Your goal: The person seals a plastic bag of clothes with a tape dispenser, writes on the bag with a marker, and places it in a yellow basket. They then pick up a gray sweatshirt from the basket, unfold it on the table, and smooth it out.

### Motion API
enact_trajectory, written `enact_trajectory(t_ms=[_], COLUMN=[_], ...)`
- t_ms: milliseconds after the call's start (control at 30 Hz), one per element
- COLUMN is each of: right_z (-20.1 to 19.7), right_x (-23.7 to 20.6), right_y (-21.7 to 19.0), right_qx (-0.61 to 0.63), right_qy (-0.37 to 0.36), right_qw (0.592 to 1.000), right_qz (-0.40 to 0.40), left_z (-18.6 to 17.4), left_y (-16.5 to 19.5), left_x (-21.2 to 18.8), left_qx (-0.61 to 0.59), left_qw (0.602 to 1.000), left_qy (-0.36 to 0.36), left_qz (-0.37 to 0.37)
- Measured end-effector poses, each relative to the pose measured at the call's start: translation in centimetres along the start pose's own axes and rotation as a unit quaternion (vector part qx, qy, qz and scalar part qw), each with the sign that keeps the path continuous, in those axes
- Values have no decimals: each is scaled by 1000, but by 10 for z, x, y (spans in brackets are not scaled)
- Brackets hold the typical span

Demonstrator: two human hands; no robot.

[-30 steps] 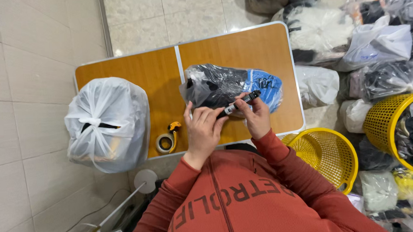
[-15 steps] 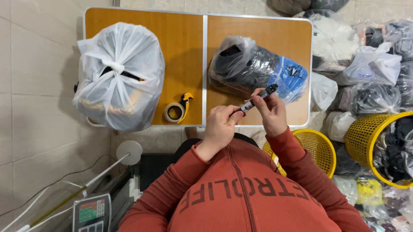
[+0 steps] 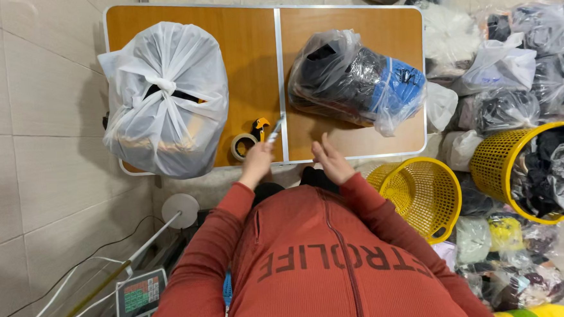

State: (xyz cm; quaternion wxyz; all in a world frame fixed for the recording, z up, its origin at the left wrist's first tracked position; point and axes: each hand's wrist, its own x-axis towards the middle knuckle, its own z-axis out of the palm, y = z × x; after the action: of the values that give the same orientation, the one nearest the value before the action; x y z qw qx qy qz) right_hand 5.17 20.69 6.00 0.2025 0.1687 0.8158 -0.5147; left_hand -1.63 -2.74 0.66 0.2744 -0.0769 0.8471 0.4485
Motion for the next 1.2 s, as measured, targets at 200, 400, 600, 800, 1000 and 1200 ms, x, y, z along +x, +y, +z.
enact_trajectory(t_ms=[200, 400, 600, 800, 1000, 1200], right_z=[-7, -12, -20, -32, -57, -106], right_x=[-28, -49, -54, -63, -57, -29], right_y=[20, 20, 12, 17, 45, 80], right_qx=[-35, -14, -158, -131, -121, 40], right_qy=[-6, 27, 83, 140, 204, 339], right_qw=[999, 997, 982, 976, 960, 913], right_qz=[6, 64, 62, 100, 151, 222], left_z=[-10, -15, -17, 13, 47, 68], left_y=[-60, -63, -66, -54, 20, 145], left_x=[14, 22, 34, 29, 34, 34], left_qx=[128, 106, 204, 213, -4, -31], left_qw=[977, 960, 949, 955, 980, 905], left_qy=[-56, -6, 12, 197, 93, 144], left_qz=[-159, -259, -241, -59, 175, 399])
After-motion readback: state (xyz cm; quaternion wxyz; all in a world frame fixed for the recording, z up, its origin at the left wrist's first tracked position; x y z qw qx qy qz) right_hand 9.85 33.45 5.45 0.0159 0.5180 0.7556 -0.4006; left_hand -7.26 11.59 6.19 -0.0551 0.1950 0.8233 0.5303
